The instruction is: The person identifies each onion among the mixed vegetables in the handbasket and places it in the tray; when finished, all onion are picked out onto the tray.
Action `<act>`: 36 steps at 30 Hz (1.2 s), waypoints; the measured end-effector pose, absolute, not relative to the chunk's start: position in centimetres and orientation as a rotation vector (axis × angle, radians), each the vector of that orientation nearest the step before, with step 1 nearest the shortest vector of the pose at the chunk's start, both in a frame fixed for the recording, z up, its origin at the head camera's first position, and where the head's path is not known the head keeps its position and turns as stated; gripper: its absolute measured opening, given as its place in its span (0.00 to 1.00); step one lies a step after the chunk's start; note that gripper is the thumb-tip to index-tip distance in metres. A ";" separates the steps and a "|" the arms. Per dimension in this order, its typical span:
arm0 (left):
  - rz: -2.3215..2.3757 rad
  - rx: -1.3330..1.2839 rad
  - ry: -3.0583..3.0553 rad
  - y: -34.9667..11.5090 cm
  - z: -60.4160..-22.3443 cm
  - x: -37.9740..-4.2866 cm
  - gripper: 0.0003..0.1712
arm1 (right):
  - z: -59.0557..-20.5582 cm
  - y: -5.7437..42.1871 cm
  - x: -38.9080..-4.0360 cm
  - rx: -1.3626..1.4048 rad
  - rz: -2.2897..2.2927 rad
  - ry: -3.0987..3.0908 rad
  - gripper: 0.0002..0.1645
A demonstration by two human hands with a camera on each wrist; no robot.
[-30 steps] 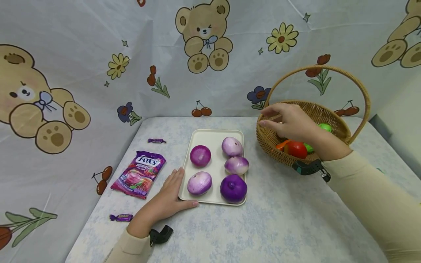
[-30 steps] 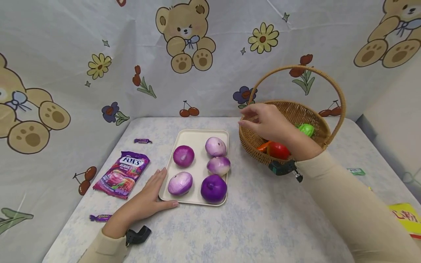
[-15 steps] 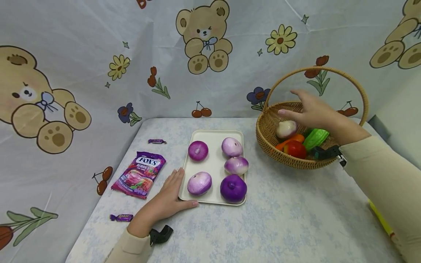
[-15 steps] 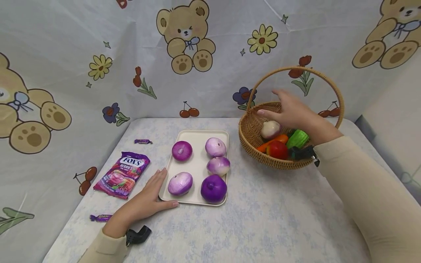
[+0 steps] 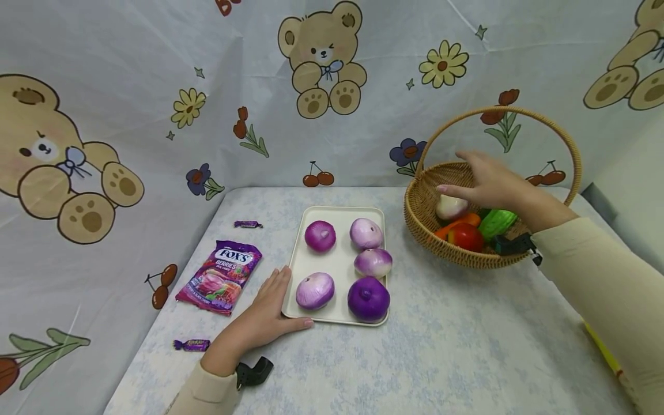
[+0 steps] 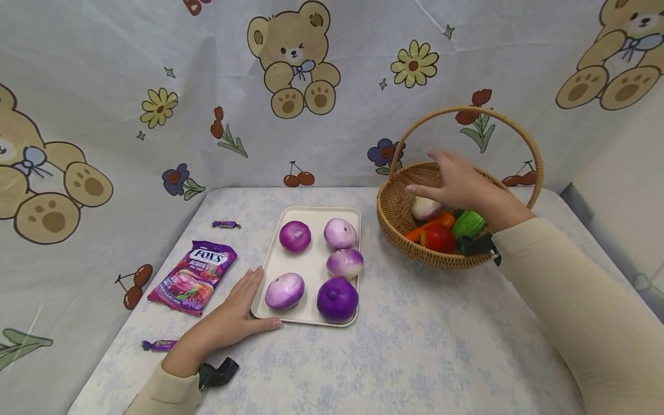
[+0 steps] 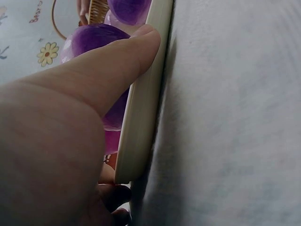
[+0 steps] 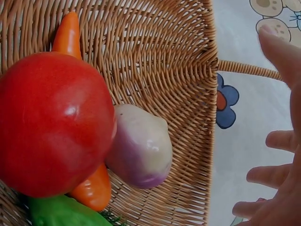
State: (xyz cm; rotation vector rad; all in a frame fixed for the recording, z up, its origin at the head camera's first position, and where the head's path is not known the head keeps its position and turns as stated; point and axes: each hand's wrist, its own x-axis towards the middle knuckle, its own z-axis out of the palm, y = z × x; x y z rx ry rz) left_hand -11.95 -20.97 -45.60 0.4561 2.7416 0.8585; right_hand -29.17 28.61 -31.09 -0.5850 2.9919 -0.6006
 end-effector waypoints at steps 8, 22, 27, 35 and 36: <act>0.838 0.437 2.732 -21.0 -45.5 -12.0 0.79 | -32.3 28.6 -30.1 -0.538 -0.615 2.898 0.67; 0.849 0.457 2.741 -21.1 -45.5 -12.0 0.78 | -35.1 29.1 -31.6 -0.571 -0.458 2.848 0.53; 0.843 0.465 2.742 -21.2 -45.5 -12.1 0.78 | -35.3 29.1 -31.6 -0.621 -0.404 2.870 0.41; 0.853 0.477 2.741 -21.1 -45.5 -12.0 0.77 | -33.9 28.8 -30.8 -0.711 -0.420 2.915 0.38; 0.855 0.477 2.741 -21.1 -45.5 -12.0 0.77 | -33.6 28.7 -30.7 -0.722 -0.429 2.918 0.38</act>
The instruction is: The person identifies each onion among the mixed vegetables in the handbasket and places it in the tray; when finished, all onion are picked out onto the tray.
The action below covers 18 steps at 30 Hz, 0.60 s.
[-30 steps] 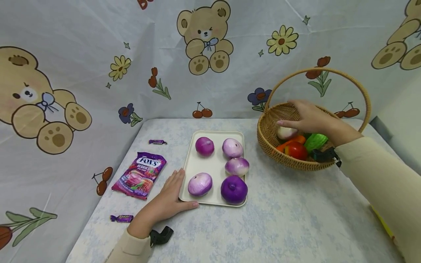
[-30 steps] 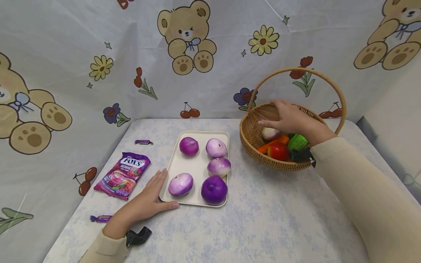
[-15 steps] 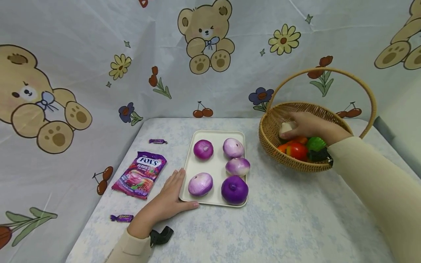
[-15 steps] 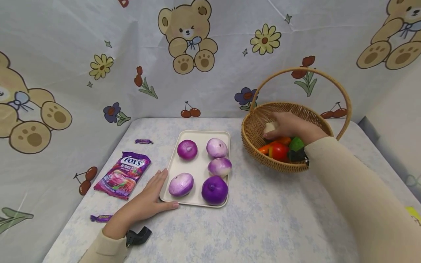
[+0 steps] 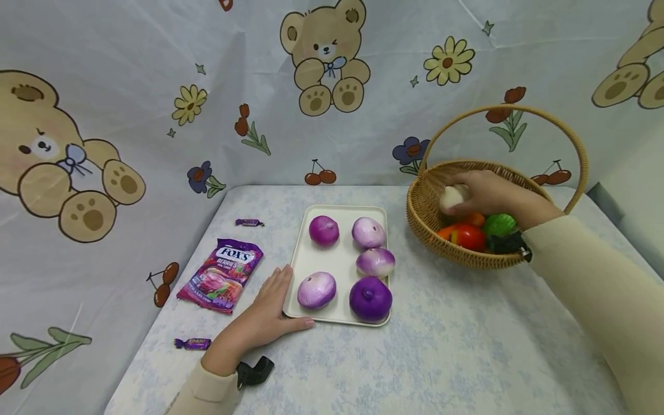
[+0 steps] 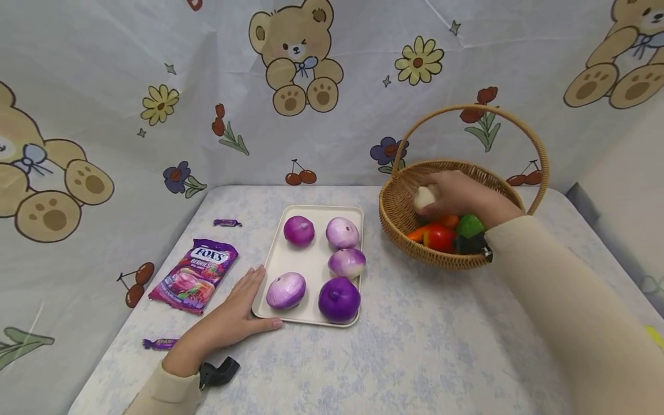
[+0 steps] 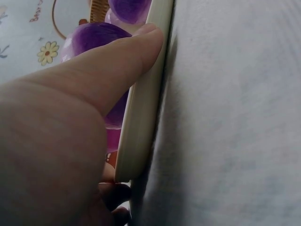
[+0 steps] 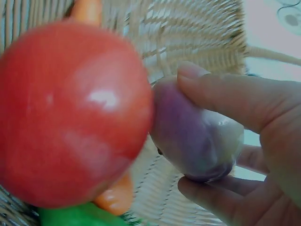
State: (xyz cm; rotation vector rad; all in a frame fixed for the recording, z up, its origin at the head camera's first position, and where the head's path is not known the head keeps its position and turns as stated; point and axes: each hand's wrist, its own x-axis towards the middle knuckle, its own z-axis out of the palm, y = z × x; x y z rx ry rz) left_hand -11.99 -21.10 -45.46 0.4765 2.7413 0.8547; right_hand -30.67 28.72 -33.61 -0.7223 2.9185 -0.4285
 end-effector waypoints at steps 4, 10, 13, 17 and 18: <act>0.851 0.472 2.741 -21.1 -45.5 -12.0 0.77 | -32.4 28.4 -29.9 -0.740 -0.451 2.928 0.40; 0.851 0.477 2.749 -21.1 -45.5 -12.0 0.77 | -30.4 27.5 -28.2 -0.774 -0.531 2.948 0.39; 0.855 0.477 2.747 -21.1 -45.5 -12.0 0.77 | -29.5 26.8 -27.2 -0.803 -0.580 2.959 0.40; 0.858 0.476 2.745 -21.1 -45.5 -12.0 0.77 | -28.6 25.9 -25.7 -0.846 -0.634 2.968 0.41; 0.859 0.474 2.744 -21.1 -45.5 -12.0 0.77 | -28.4 25.6 -25.3 -0.860 -0.650 2.972 0.41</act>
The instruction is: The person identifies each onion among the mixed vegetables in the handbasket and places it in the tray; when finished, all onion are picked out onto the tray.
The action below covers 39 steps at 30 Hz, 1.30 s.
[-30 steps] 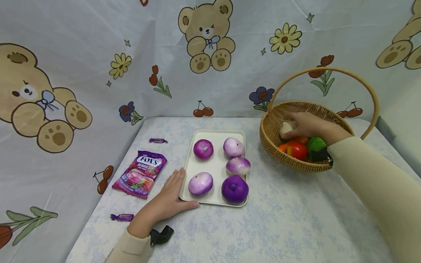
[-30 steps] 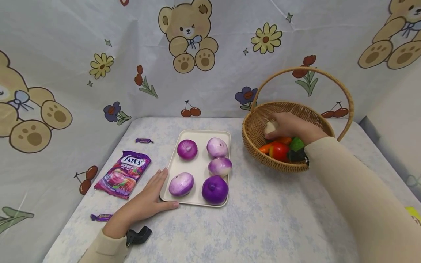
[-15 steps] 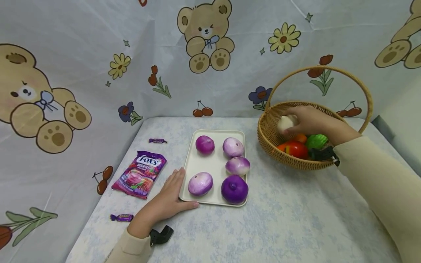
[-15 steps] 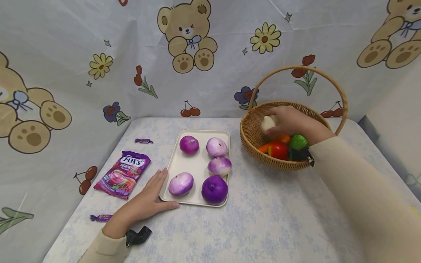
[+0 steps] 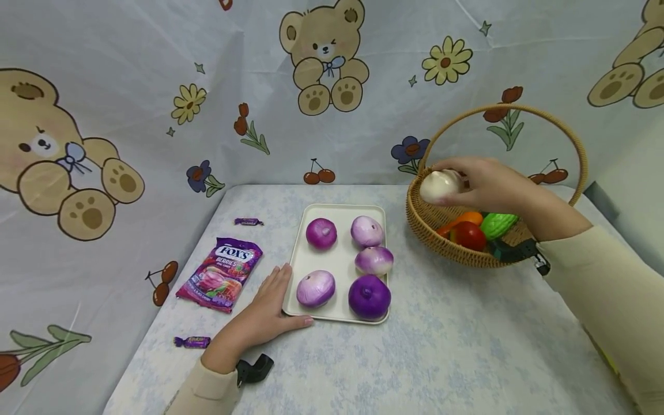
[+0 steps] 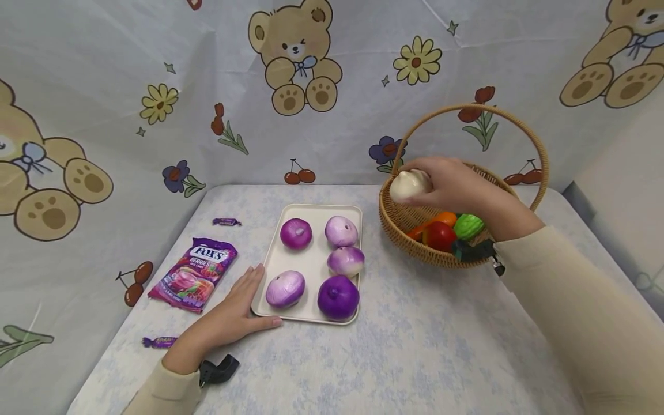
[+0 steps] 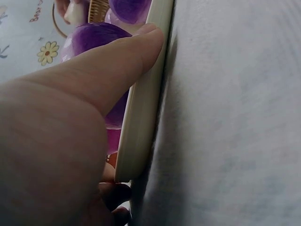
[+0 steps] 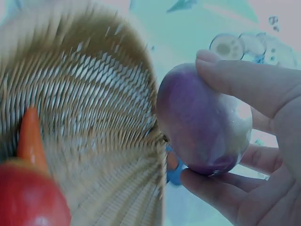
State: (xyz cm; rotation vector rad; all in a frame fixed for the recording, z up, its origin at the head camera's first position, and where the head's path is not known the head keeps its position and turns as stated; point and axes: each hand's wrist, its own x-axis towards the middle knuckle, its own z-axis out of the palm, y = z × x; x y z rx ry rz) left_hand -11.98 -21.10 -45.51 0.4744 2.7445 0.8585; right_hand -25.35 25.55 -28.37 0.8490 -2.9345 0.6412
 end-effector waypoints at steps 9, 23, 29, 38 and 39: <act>0.854 0.470 2.748 -21.3 -45.6 -11.9 0.77 | -28.0 20.9 -22.8 1.043 0.775 -2.730 0.37; 0.859 0.468 2.751 -21.1 -45.6 -11.9 0.77 | -34.0 11.4 -21.9 1.395 0.984 -2.553 0.36; 0.857 0.491 2.755 -21.0 -45.7 -12.0 0.77 | -35.9 8.6 -21.7 1.399 1.026 -2.612 0.35; 0.840 0.476 2.753 -21.2 -45.4 -11.8 0.78 | -37.9 6.5 -21.8 1.355 0.980 -2.724 0.36; 0.838 0.476 2.753 -21.2 -45.4 -11.8 0.78 | -38.1 6.3 -21.9 1.353 0.973 -2.738 0.36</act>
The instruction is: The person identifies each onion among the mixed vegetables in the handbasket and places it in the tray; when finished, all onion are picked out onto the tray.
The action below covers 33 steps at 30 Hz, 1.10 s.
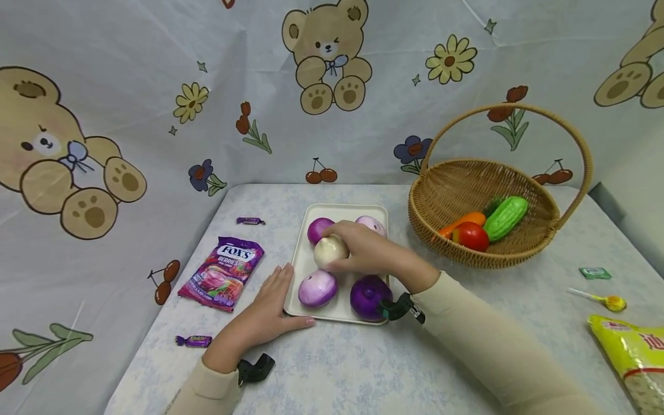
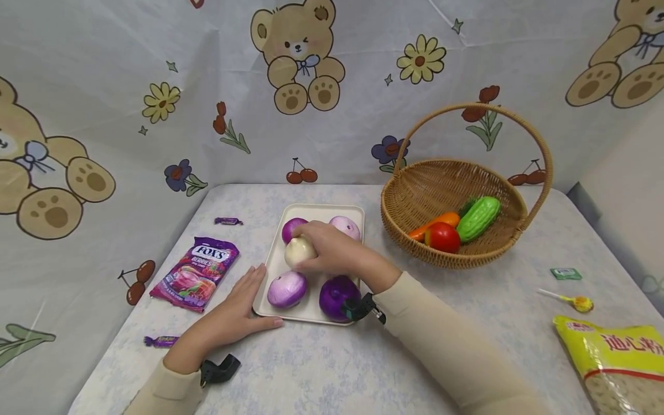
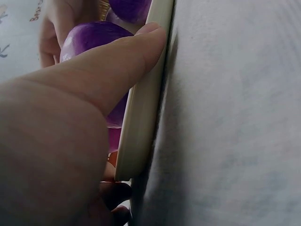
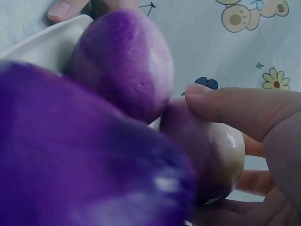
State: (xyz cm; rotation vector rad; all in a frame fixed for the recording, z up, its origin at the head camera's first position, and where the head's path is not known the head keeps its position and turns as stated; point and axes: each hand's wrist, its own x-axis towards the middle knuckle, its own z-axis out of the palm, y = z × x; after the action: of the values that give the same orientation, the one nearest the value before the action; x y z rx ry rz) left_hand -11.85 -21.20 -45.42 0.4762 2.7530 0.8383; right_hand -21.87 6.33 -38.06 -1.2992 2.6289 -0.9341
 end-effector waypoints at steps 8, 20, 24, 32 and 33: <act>0.826 0.471 2.743 -21.2 -45.5 -11.9 0.79 | -38.9 5.4 -21.9 -1.207 -0.800 2.638 0.38; 0.858 0.511 2.756 -21.0 -45.8 -12.1 0.79 | -37.1 7.3 -20.5 -1.173 -0.789 2.700 0.33; 0.849 0.512 2.748 -21.1 -45.7 -12.2 0.79 | -35.6 9.1 -19.6 -1.214 -0.866 2.745 0.30; 0.853 0.510 2.726 -21.9 -45.3 -12.3 0.79 | -33.0 14.5 -18.3 -1.326 -0.954 2.919 0.25; 0.857 0.505 2.717 -22.0 -45.2 -12.2 0.79 | -32.9 15.3 -18.2 -1.342 -0.957 2.949 0.25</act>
State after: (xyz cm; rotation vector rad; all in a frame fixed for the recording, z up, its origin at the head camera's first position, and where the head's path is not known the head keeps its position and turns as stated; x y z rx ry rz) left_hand -12.20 -22.04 -45.16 0.5050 2.7175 0.8567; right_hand -18.24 15.35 -32.86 -1.3424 2.9486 -0.9566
